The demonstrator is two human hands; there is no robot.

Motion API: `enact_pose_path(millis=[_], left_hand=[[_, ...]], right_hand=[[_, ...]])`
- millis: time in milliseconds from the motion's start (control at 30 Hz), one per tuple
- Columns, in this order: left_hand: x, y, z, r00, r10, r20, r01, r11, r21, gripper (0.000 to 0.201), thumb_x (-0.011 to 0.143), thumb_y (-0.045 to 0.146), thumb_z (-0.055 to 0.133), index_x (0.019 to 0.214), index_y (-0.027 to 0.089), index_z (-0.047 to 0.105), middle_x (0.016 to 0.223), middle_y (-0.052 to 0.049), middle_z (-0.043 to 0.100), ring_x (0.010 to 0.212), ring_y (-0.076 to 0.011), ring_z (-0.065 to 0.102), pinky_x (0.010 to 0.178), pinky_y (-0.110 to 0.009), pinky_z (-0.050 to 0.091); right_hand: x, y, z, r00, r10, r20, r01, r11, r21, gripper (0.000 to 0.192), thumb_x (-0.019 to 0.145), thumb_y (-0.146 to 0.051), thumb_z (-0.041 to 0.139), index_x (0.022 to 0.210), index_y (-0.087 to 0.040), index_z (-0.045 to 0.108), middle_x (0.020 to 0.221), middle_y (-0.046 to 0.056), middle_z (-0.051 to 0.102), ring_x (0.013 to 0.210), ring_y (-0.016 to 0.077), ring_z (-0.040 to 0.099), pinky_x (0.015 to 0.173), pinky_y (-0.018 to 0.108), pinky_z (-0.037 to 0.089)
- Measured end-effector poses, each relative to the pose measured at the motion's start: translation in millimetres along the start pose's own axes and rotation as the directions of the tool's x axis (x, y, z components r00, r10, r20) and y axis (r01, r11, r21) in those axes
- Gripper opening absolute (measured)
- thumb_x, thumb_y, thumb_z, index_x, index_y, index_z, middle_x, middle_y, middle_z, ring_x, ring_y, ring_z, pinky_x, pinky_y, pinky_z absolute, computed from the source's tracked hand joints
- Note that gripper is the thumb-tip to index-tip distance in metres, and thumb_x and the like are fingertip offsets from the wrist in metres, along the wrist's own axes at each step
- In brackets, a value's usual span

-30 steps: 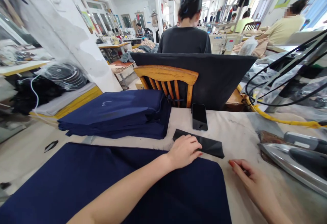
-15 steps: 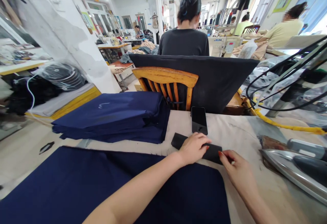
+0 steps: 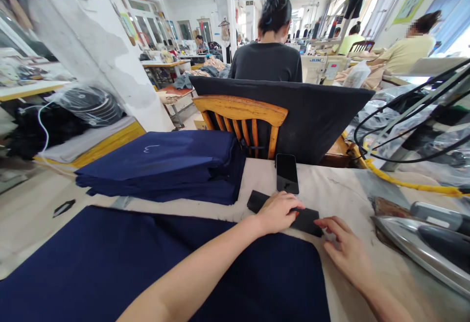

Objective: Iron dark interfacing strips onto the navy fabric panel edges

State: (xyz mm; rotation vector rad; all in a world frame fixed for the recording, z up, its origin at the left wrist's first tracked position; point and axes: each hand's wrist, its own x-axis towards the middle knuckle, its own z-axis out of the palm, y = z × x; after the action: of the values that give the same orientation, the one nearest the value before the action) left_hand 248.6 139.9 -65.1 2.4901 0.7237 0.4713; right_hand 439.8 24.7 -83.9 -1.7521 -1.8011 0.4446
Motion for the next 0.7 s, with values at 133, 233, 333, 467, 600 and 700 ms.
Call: enact_pose_path(millis=[133,233,333,467,600,700], left_hand=[[-2.7,2.1,1.1,0.999,0.039,-0.011,-0.039,0.999,0.002,0.027,0.084,0.012,0.053,0.107,0.021,0.064,0.109,-0.002,0.064,0.104,-0.0185,0.055,0.095,-0.033,0.041],[-2.6,1.3,3.3,0.999,0.050,-0.017,-0.050,0.999,-0.002,0.026,0.083,0.011,0.054,0.105,0.020,0.065,0.106,-0.002,0.064,0.103,-0.0183,0.056,0.095,-0.032,0.042],[-2.7,-1.1,5.4,0.998,0.052,-0.030,-0.052,0.999,-0.006,0.025,0.084,0.011,0.053,0.104,0.019,0.066,0.105,-0.002,0.064,0.101,-0.0172,0.056,0.095,-0.030,0.042],[-2.8,-0.5,3.7,0.999,0.051,-0.015,-0.051,0.998,0.024,0.021,0.086,0.015,0.055,0.103,0.020,0.066,0.104,-0.002,0.064,0.100,-0.0169,0.057,0.094,-0.030,0.042],[3.5,9.2,2.6,0.998,-0.040,0.058,0.030,0.988,0.153,0.019,0.088,0.030,0.058,0.102,0.021,0.065,0.100,-0.003,0.062,0.099,-0.0204,0.057,0.086,-0.032,0.047],[13.4,17.2,6.5,0.989,-0.123,0.078,0.105,0.974,0.203,0.027,0.083,0.038,0.063,0.099,0.017,0.064,0.100,-0.008,0.061,0.097,-0.0256,0.058,0.077,-0.034,0.051]], right_hand=[[0.2,0.4,-4.6,0.999,-0.039,0.032,0.039,0.999,-0.018,0.025,0.079,-0.029,0.049,0.101,-0.025,0.061,0.102,0.004,0.057,0.097,0.0199,0.056,0.086,0.035,0.046],[4.4,4.5,-4.5,0.998,-0.045,0.042,0.046,0.999,-0.021,0.024,0.088,-0.038,0.045,0.089,-0.025,0.064,0.091,0.004,0.059,0.090,0.0197,0.057,0.081,0.034,0.046],[10.3,8.1,-4.7,0.999,-0.022,0.024,0.022,0.999,-0.027,0.028,0.090,-0.041,0.041,0.083,-0.024,0.063,0.088,0.005,0.060,0.086,0.0194,0.057,0.075,0.032,0.046],[15.7,10.3,-6.8,1.000,0.026,-0.003,-0.026,0.999,-0.039,0.030,0.089,-0.045,0.042,0.082,-0.024,0.063,0.088,0.004,0.061,0.080,0.0183,0.059,0.069,0.030,0.045],[17.6,14.5,-5.1,0.994,0.100,-0.048,-0.103,0.993,-0.064,0.031,0.087,-0.046,0.042,0.082,-0.024,0.064,0.086,0.004,0.063,0.068,0.0168,0.058,0.061,0.029,0.044],[17.0,19.4,-0.7,0.988,0.133,-0.079,-0.138,0.988,-0.066,0.031,0.086,-0.044,0.042,0.082,-0.023,0.064,0.084,0.004,0.065,0.064,0.0166,0.059,0.059,0.029,0.045]])
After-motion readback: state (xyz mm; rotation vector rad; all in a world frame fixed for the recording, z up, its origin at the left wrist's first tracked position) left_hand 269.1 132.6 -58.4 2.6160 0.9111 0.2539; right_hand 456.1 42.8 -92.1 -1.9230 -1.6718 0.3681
